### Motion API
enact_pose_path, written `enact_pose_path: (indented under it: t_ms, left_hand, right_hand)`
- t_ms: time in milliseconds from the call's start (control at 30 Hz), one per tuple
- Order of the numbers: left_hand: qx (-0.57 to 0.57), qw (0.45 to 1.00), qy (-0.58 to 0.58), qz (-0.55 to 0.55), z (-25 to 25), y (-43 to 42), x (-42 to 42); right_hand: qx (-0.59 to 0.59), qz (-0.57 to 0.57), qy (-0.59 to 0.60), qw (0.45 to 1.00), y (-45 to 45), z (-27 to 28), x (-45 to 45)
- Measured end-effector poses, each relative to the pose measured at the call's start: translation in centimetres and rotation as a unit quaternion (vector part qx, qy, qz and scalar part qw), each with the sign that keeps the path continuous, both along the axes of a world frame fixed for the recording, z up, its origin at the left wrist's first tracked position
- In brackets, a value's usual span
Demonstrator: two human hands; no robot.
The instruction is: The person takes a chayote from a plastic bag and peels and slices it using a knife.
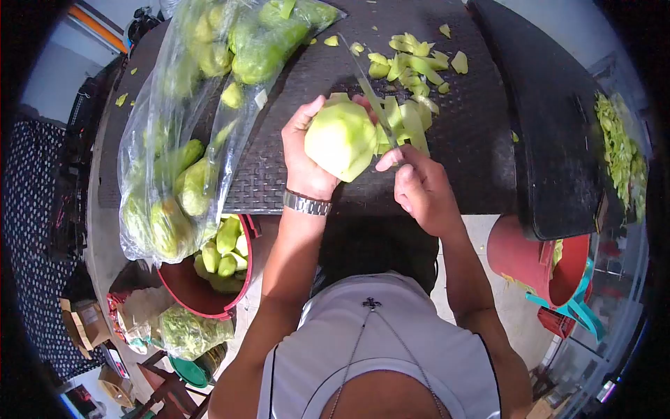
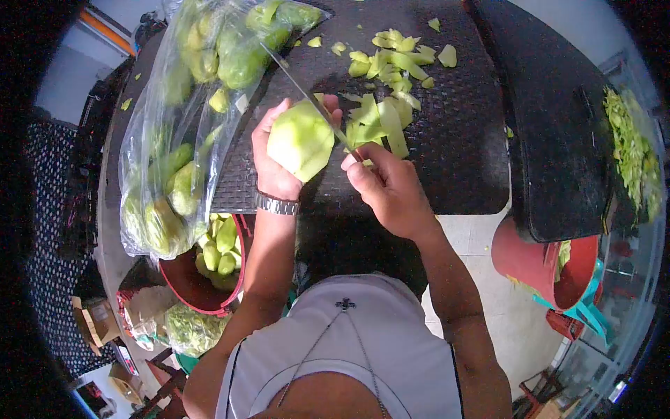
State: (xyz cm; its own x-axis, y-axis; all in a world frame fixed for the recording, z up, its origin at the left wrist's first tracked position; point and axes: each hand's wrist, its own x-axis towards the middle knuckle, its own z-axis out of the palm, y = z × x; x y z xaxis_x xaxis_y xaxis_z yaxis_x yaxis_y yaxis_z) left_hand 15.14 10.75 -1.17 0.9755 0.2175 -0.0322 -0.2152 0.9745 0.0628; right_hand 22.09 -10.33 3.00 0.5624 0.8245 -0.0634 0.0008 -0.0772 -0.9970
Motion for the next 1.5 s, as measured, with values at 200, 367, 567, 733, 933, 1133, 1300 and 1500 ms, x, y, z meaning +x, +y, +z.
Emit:
enact_pose_path:
  t_ms: [200, 367, 567, 733, 933, 1133, 1300, 1500]
  left_hand:
    - [-0.035, 0.998, 0.052, 0.002, 0.8, 0.3, -0.5]
    - [-0.048, 0.996, -0.07, -0.036, 0.4, 0.4, -0.8]
    - [-0.032, 0.996, -0.072, 0.038, 2.6, -1.2, -0.4]
    - [-0.045, 0.997, -0.046, 0.032, 2.7, -1.7, 0.0]
    - [-0.063, 0.996, -0.045, 0.035, 1.7, -2.5, 0.3]
    - [-0.057, 0.997, 0.047, 0.024, 0.8, -2.2, -0.1]
    - [-0.082, 0.992, 0.092, 0.035, 2.5, -3.2, 0.1]
    - [-0.025, 0.998, 0.053, 0.024, -0.3, -2.7, 0.4]
  right_hand:
    - [0.024, 0.006, 0.048, 0.999, -0.8, -0.2, 0.7]
    - [0.028, 0.009, 0.102, 0.994, -1.0, -0.1, 0.7]
    - [0.058, 0.0, 0.093, 0.994, -0.9, -0.7, 0.4]
    - [0.035, -0.031, 0.146, 0.988, -1.5, -0.7, 0.9]
    - [0.04, -0.041, 0.173, 0.983, -1.8, -0.7, 1.1]
    - [0.021, -0.074, -0.011, 0.997, -1.5, 0.2, 0.6]
    - [0.035, -0.043, 0.056, 0.997, -2.0, 0.6, 0.5]
    - [-0.011, -0.035, -0.057, 0.998, -2.2, -0.7, -0.2]
